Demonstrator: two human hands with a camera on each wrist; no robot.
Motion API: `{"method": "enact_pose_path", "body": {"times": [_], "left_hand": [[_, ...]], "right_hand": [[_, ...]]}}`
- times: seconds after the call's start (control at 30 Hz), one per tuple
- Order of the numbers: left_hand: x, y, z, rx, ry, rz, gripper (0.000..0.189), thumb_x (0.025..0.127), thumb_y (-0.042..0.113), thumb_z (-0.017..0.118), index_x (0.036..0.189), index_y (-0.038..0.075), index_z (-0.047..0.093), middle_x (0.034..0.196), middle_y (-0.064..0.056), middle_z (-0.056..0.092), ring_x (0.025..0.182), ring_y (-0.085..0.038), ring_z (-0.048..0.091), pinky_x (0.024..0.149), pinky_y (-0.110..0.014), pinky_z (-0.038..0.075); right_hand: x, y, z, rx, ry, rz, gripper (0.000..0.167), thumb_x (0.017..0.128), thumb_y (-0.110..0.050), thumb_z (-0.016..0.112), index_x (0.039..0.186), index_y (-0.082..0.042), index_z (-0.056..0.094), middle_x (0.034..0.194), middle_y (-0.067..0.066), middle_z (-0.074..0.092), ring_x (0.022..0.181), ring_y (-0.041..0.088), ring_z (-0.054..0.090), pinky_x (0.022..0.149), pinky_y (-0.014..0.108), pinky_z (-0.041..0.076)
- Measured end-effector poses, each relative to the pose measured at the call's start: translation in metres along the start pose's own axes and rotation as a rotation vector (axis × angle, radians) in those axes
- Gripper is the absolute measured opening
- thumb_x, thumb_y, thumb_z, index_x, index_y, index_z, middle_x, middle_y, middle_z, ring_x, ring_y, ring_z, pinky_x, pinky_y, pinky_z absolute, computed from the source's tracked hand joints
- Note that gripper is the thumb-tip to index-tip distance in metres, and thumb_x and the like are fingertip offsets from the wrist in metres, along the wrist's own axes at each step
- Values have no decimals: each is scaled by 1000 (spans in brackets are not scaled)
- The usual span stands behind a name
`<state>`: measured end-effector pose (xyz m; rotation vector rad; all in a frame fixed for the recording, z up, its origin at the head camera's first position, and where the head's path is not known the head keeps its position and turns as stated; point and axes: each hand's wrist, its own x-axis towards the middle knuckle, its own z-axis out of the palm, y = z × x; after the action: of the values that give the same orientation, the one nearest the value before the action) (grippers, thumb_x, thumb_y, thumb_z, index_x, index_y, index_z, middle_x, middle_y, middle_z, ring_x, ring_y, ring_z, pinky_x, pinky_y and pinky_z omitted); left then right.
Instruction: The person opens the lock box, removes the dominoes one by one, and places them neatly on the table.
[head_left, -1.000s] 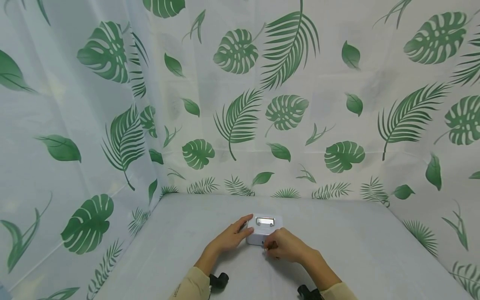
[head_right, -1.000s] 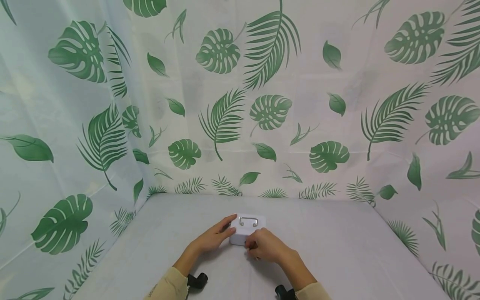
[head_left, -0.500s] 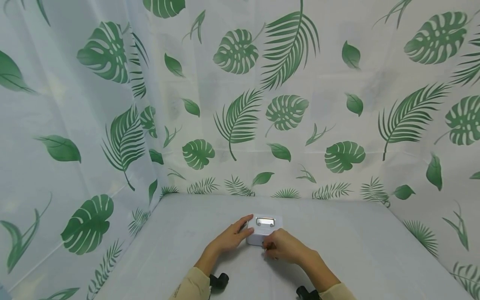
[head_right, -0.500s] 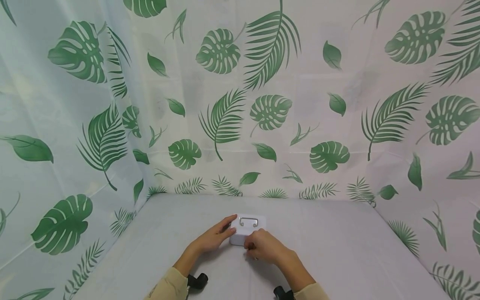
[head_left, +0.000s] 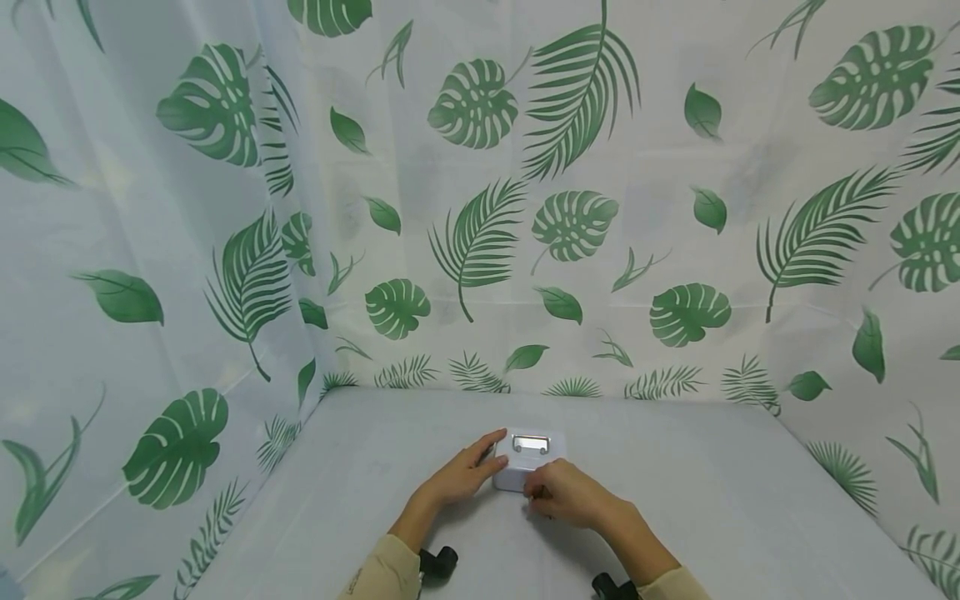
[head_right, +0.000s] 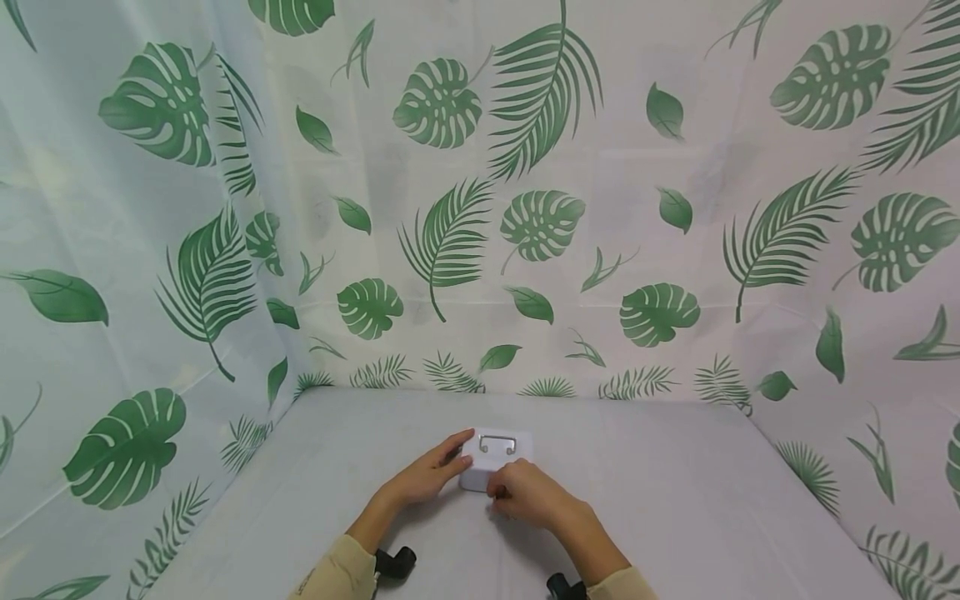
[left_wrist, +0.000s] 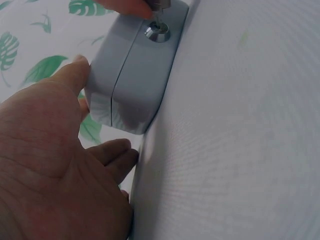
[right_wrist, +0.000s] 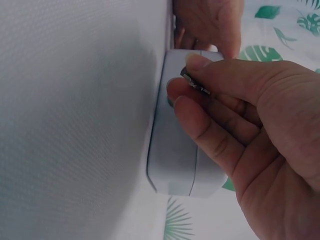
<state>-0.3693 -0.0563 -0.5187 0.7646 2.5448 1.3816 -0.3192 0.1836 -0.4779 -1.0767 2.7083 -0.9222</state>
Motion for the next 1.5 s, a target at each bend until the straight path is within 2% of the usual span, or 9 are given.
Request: {"method": "enact_pose_path", "body": {"times": [0.2,0.6,0.8,1.1,1.5], "left_hand": [[0,-1,0,-12,-6,28,62,107,54,49,163,30,35,169,5,35,159,-23,29,128,-51,27],[1,-1,-2,3,-2,32,62,107,54,49,163,30,36,169,5,35,158,-23,29,129,-51,27],[3,0,-3,6,-1,36,62,107,54,49,163,31,35,169,5,35,158,-23,29,129,-51,27],[1,-1,-2,7,-7,19,63,107,56,48,163,31,34,169,5,34,159,-24,29,128,-54,26],[0,-1,-1,1,-7,22,61,108,54,48,163,32,35,169,6,34,159,-23,29,128,-52,27]], "right_hand": [[-2,-3,0,-62,-3,0,10,89,2,76,88,-8,77,75,-11,68,64,-4,53,58,19,50],[1,-9,1,-176,-20,-18,16,91,1,75,80,-11,76,73,-13,64,64,-3,47,59,18,46],[2,-12,1,-198,-23,1,18,92,0,74,79,-12,75,71,-14,62,62,-2,46,58,18,45],[2,-19,5,-244,-17,-5,26,91,-1,76,69,-12,69,60,-15,50,56,-2,38,51,18,34],[4,-15,11,-245,0,16,23,86,2,79,71,-13,69,63,-15,53,57,-2,40,51,18,36]]}}
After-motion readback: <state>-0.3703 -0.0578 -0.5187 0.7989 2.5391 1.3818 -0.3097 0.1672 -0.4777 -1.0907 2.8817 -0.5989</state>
